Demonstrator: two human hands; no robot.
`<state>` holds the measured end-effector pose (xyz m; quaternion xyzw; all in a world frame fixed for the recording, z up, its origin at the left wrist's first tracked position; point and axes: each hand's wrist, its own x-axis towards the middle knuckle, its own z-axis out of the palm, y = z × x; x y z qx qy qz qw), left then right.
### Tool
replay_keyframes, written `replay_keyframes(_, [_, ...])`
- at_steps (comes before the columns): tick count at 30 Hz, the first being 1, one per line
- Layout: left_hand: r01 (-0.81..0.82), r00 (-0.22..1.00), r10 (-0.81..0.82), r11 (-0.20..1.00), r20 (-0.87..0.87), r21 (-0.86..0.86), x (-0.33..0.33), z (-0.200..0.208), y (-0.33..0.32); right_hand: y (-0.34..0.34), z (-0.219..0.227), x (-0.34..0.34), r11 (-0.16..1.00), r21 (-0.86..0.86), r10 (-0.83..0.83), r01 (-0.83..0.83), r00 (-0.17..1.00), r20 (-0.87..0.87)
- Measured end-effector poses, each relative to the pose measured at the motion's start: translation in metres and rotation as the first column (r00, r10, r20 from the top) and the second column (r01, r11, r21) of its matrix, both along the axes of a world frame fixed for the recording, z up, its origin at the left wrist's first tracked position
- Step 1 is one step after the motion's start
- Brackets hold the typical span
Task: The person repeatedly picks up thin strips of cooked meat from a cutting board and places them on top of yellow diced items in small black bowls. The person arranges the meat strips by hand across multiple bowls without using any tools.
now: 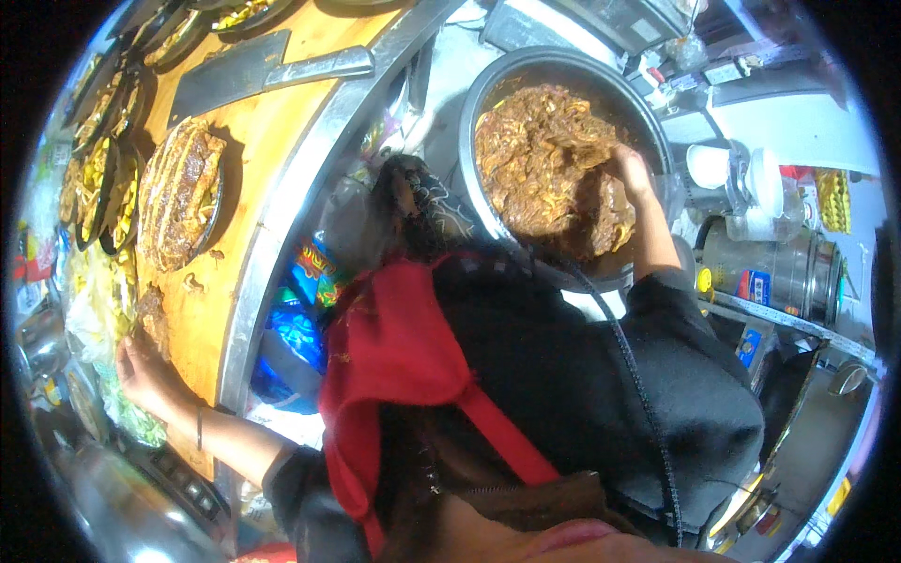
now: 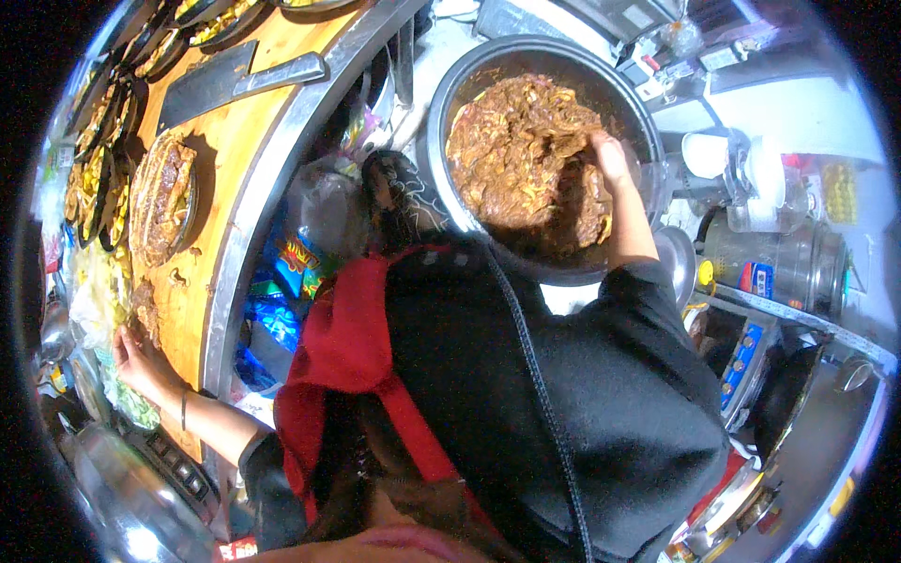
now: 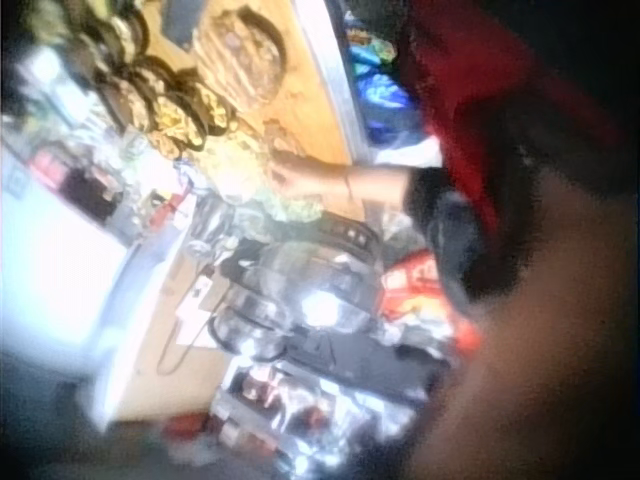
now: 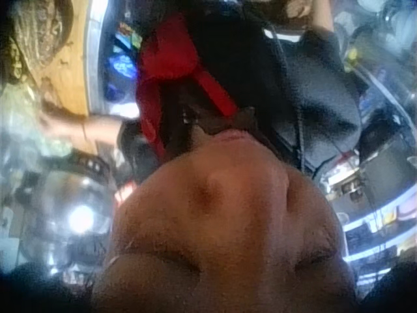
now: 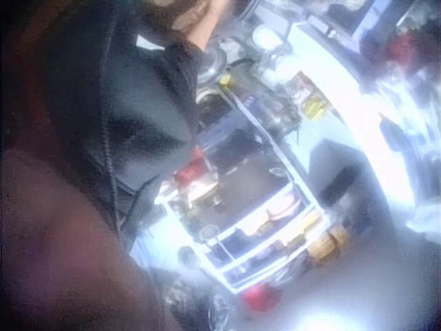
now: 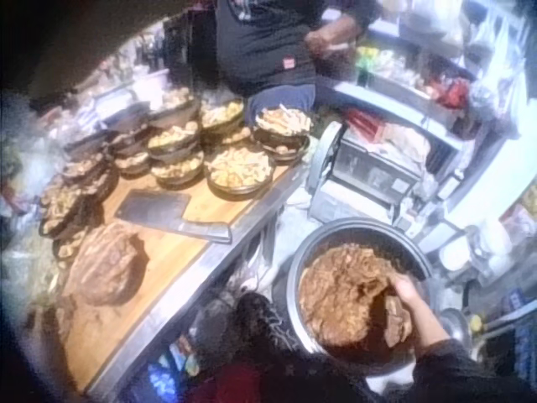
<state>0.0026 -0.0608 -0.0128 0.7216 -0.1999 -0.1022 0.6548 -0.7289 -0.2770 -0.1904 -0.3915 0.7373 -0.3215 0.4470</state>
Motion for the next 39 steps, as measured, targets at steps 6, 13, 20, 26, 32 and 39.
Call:
replay_keyframes(6, [0.292, 0.919, -0.334, 0.933, 0.209, 0.208, -0.033, 0.015, 0.003, -0.03, 0.102, 0.01, 0.899, -0.339, 0.246, -0.277, 0.96, -0.132])
replay_keyframes(13, [0.089, 0.356, -0.689, 0.697, 0.631, 0.711, -0.04, -0.004, 0.03, -0.066, 0.157, 0.012, 0.932, -0.304, 0.106, -0.198, 0.95, -0.292])
replay_keyframes(20, [-0.008, 0.467, -0.569, 0.763, 0.677, 0.647, 0.02, 0.005, 0.063, -0.119, 0.21, 0.037, 0.947, -0.29, 0.167, -0.141, 0.984, 0.068])
replay_keyframes(26, [-0.191, 0.57, -0.385, 0.797, 0.726, 0.573, 0.03, 0.011, 0.054, -0.088, 0.282, 0.193, 0.625, -0.683, 0.659, -0.378, 0.725, 0.201])
replay_keyframes(32, [-0.223, 0.61, -0.176, 0.898, 0.773, 0.381, 0.015, 0.019, 0.046, -0.004, 0.317, 0.415, 0.316, -0.704, 0.949, -0.636, 0.214, 0.233])
replay_keyframes(39, [0.296, 0.885, -0.402, 0.875, -0.235, -0.383, -0.002, 0.02, 0.06, 0.105, 0.298, 0.597, -0.105, -0.388, 0.969, -0.916, -0.007, -0.247])
